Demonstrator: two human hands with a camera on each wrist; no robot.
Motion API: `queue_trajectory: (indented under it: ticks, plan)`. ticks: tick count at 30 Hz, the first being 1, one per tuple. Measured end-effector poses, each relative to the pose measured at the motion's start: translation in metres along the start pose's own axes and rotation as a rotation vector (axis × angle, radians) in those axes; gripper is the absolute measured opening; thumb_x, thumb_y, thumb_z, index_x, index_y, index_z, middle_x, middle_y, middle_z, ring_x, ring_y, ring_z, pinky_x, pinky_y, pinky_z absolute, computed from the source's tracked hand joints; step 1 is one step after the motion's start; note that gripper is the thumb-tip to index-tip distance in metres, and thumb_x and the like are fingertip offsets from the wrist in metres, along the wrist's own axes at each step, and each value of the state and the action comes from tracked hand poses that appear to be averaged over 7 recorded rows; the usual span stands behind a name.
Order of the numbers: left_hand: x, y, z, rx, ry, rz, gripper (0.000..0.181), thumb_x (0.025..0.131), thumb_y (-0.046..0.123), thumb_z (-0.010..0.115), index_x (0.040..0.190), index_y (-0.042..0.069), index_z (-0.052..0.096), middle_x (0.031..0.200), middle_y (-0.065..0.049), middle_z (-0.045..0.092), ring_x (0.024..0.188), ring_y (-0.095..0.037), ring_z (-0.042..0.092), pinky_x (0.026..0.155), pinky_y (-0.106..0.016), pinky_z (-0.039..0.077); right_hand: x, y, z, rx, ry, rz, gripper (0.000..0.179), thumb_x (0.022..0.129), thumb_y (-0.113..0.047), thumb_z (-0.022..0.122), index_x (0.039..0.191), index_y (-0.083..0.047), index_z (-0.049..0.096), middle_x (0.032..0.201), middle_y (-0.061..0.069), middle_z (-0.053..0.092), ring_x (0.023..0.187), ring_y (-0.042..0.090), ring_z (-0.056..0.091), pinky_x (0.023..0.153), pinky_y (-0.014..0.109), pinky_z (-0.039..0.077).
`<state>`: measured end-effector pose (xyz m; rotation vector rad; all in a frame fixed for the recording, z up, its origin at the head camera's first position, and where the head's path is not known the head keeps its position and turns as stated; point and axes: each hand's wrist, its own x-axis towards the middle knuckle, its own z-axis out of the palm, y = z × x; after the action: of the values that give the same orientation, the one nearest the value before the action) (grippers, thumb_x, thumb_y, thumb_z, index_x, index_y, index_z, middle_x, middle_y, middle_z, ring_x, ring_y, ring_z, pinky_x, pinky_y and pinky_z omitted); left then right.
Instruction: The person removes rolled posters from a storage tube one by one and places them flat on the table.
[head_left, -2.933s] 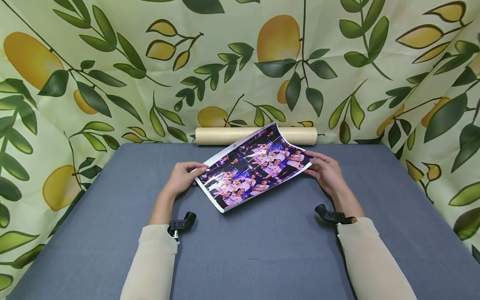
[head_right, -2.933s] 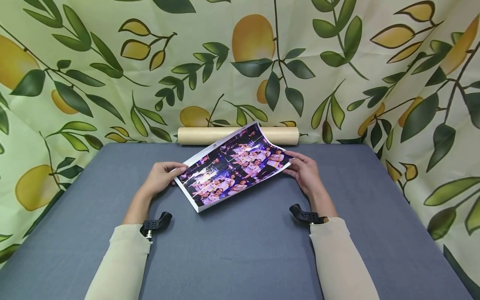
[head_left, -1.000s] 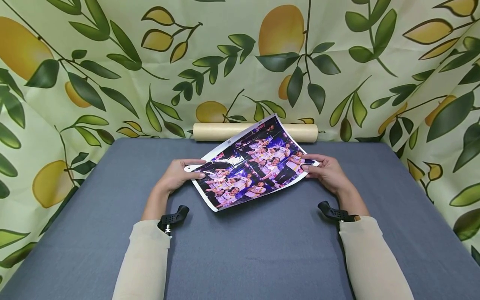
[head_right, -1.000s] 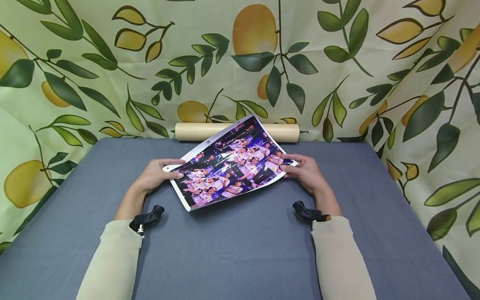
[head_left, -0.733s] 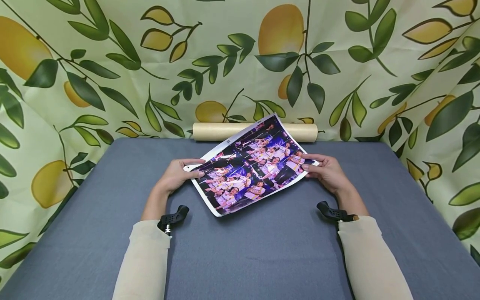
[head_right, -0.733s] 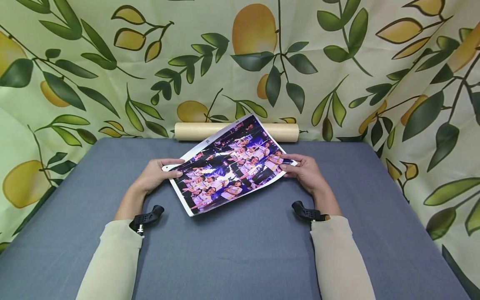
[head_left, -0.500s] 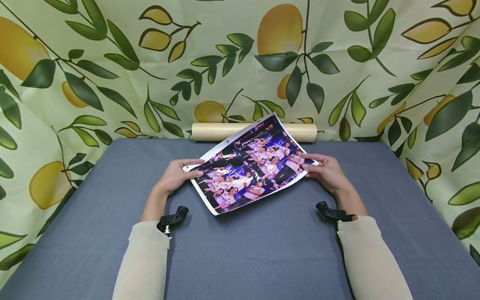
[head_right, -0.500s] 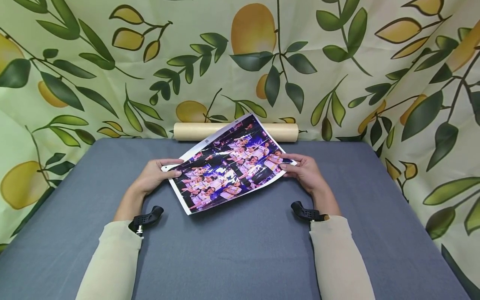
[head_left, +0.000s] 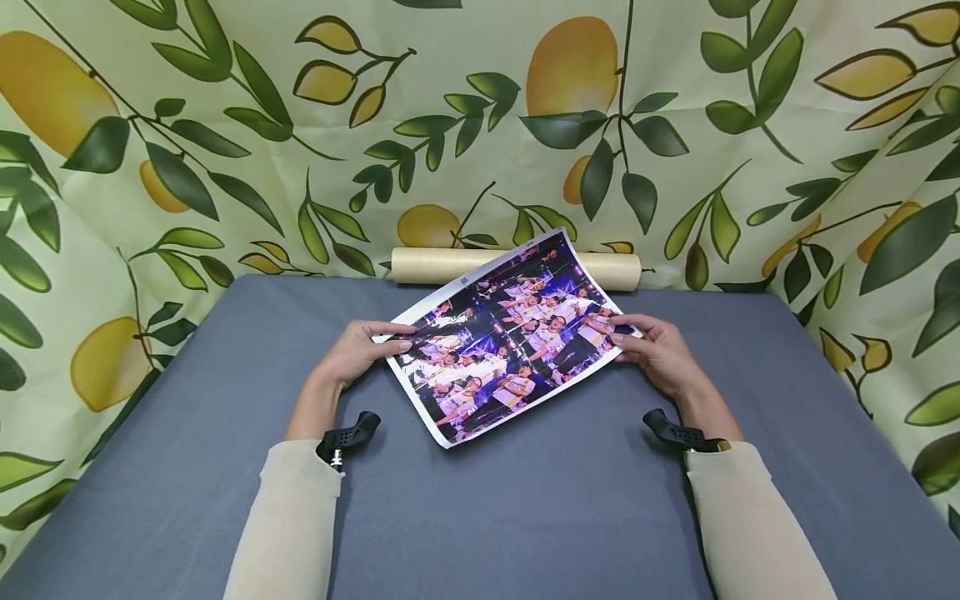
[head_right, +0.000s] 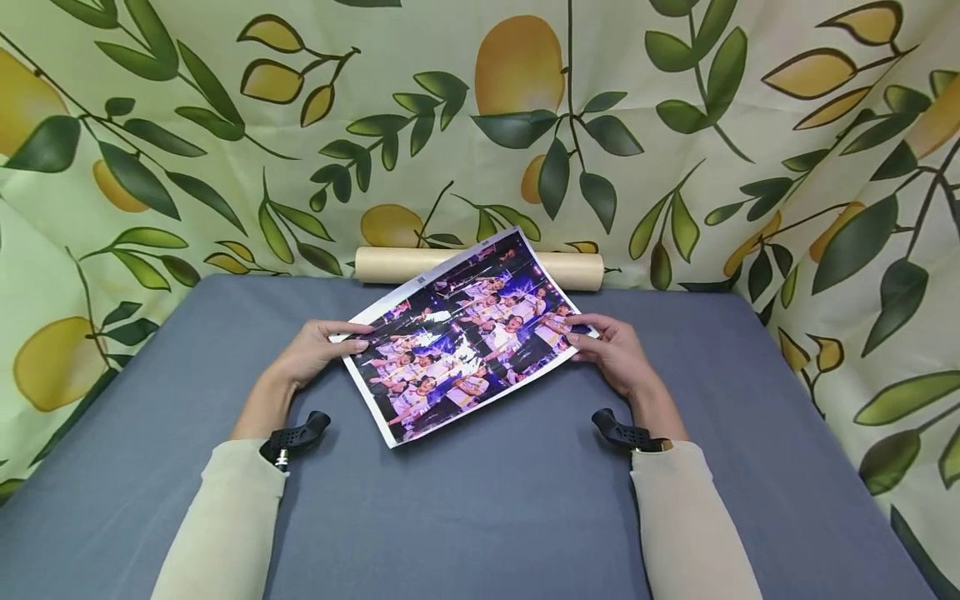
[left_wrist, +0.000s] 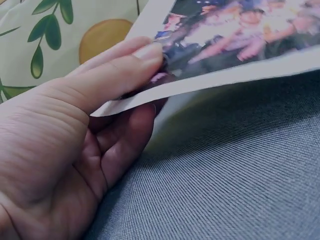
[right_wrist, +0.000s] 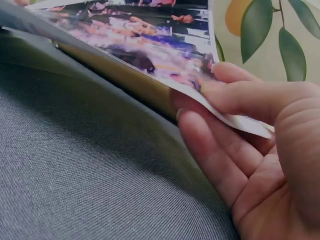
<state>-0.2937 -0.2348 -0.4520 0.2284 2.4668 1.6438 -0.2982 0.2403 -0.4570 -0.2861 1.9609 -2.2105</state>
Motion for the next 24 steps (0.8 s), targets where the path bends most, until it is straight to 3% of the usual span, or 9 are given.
queue_trajectory:
  ticks: [4,7,15,24]
  plan:
    - [0.0022,-0.0014,0.0004,0.012,-0.026,0.018,0.040,0.089,0.016,0.077,0.127,0.003,0.069,0.142,-0.019,0.061,0.139,-0.033,0.050,0.121,-0.049,0.032,-0.0012,0.0030,-0.0043,-0.081,-0.088,-0.021,0.037,0.098,0.002,0.060,0.134,-0.007,0.065,0.121,-0.005,0.067,0.095,0.009,0.072,0.076,0.024,0.061]
    - [0.0022,-0.0021,-0.0001,0.032,-0.040,0.014,0.044,0.088,0.018,0.078,0.130,0.005,0.068,0.145,-0.019,0.058,0.142,-0.034,0.047,0.122,-0.051,0.030,-0.0001,0.0033,-0.0047,-0.124,-0.124,-0.010,0.040,0.098,0.003,0.058,0.137,-0.004,0.062,0.114,-0.005,0.072,0.096,0.008,0.073,0.078,0.023,0.061]
    - [-0.0009,-0.0008,-0.0008,0.025,-0.038,0.006,0.056,0.077,0.014,0.088,0.129,0.006,0.070,0.142,-0.017,0.061,0.134,-0.029,0.053,0.118,-0.045,0.037,0.0030,0.0021,0.0039,-0.298,-0.046,0.018,0.051,0.086,-0.001,0.077,0.135,-0.009,0.064,0.108,-0.012,0.070,0.081,0.005,0.067,0.064,0.022,0.057]
    - [0.0016,-0.0022,0.0026,0.038,-0.023,0.003,0.053,0.078,0.017,0.088,0.127,0.006,0.071,0.143,-0.017,0.061,0.139,-0.030,0.048,0.121,-0.048,0.032,0.0026,0.0000,-0.0006,-0.461,-0.114,0.058,0.054,0.084,-0.007,0.080,0.133,0.005,0.060,0.146,0.024,0.047,0.072,0.007,0.063,0.055,0.027,0.058]
